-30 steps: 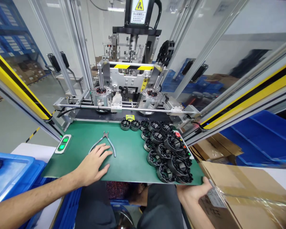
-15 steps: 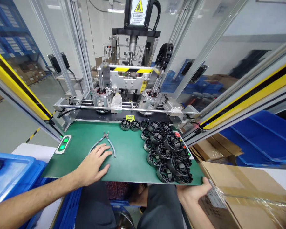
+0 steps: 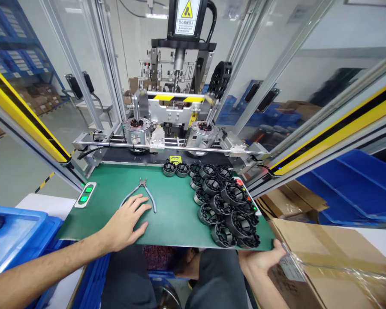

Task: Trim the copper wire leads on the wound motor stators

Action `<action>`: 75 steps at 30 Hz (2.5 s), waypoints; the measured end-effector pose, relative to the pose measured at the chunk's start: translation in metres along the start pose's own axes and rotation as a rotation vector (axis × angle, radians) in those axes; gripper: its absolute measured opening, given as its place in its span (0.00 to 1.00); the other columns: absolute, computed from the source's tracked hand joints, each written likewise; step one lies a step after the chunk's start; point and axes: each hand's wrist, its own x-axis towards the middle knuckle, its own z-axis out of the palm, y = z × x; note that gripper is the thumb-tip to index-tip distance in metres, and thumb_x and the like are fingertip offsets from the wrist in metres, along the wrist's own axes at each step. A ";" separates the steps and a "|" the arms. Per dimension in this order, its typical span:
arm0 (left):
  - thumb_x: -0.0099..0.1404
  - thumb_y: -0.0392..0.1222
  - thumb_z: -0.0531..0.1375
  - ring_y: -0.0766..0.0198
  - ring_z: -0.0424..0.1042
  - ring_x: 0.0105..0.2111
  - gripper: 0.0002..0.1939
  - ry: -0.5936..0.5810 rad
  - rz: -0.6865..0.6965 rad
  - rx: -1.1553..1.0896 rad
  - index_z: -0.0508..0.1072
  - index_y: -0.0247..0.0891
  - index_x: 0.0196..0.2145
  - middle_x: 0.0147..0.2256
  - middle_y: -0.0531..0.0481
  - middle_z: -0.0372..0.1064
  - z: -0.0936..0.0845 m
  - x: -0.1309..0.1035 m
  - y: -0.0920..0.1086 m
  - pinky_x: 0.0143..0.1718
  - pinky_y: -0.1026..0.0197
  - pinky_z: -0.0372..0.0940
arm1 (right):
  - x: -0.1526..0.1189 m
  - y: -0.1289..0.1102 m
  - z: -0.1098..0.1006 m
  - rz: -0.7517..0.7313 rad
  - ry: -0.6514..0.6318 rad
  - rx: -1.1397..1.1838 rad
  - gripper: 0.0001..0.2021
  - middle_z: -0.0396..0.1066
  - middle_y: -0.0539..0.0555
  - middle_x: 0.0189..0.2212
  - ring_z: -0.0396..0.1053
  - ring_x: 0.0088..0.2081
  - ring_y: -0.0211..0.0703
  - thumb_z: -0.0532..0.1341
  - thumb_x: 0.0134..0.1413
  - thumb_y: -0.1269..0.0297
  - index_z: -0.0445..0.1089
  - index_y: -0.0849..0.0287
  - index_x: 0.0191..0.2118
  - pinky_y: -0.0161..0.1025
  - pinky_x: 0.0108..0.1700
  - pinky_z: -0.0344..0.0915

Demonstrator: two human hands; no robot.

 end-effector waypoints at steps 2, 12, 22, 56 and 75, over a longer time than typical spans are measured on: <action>0.80 0.43 0.61 0.40 0.62 0.76 0.22 0.007 -0.001 0.000 0.72 0.45 0.68 0.72 0.40 0.68 0.000 0.000 0.000 0.75 0.29 0.67 | 0.002 0.001 -0.002 0.011 -0.003 0.002 0.22 0.84 0.55 0.33 0.84 0.38 0.64 0.65 0.35 0.39 0.73 0.46 0.35 0.57 0.28 0.82; 0.78 0.43 0.63 0.40 0.64 0.75 0.22 0.037 0.002 -0.002 0.73 0.45 0.67 0.72 0.41 0.70 0.000 0.001 0.001 0.74 0.31 0.69 | 0.000 0.000 0.001 -0.015 -0.006 0.024 0.20 0.84 0.55 0.33 0.84 0.41 0.64 0.65 0.36 0.41 0.72 0.46 0.35 0.57 0.31 0.83; 0.79 0.43 0.62 0.40 0.62 0.76 0.22 0.007 -0.001 0.006 0.71 0.45 0.68 0.73 0.41 0.68 0.000 0.001 0.000 0.75 0.29 0.67 | 0.000 0.001 -0.001 -0.006 -0.014 0.022 0.21 0.84 0.55 0.34 0.84 0.40 0.64 0.65 0.35 0.39 0.73 0.46 0.35 0.56 0.28 0.82; 0.79 0.43 0.62 0.39 0.63 0.75 0.22 0.022 0.019 0.007 0.71 0.44 0.68 0.72 0.40 0.68 0.001 0.001 0.000 0.74 0.28 0.67 | -0.007 -0.002 0.006 -0.013 0.023 0.036 0.20 0.85 0.57 0.36 0.85 0.41 0.63 0.67 0.34 0.41 0.72 0.46 0.33 0.55 0.29 0.82; 0.79 0.43 0.62 0.39 0.62 0.76 0.22 0.011 0.010 0.008 0.71 0.44 0.68 0.73 0.40 0.68 0.001 0.000 -0.001 0.74 0.29 0.67 | 0.003 0.000 0.000 0.001 0.006 0.029 0.22 0.85 0.55 0.34 0.85 0.37 0.61 0.66 0.32 0.41 0.73 0.47 0.34 0.51 0.25 0.81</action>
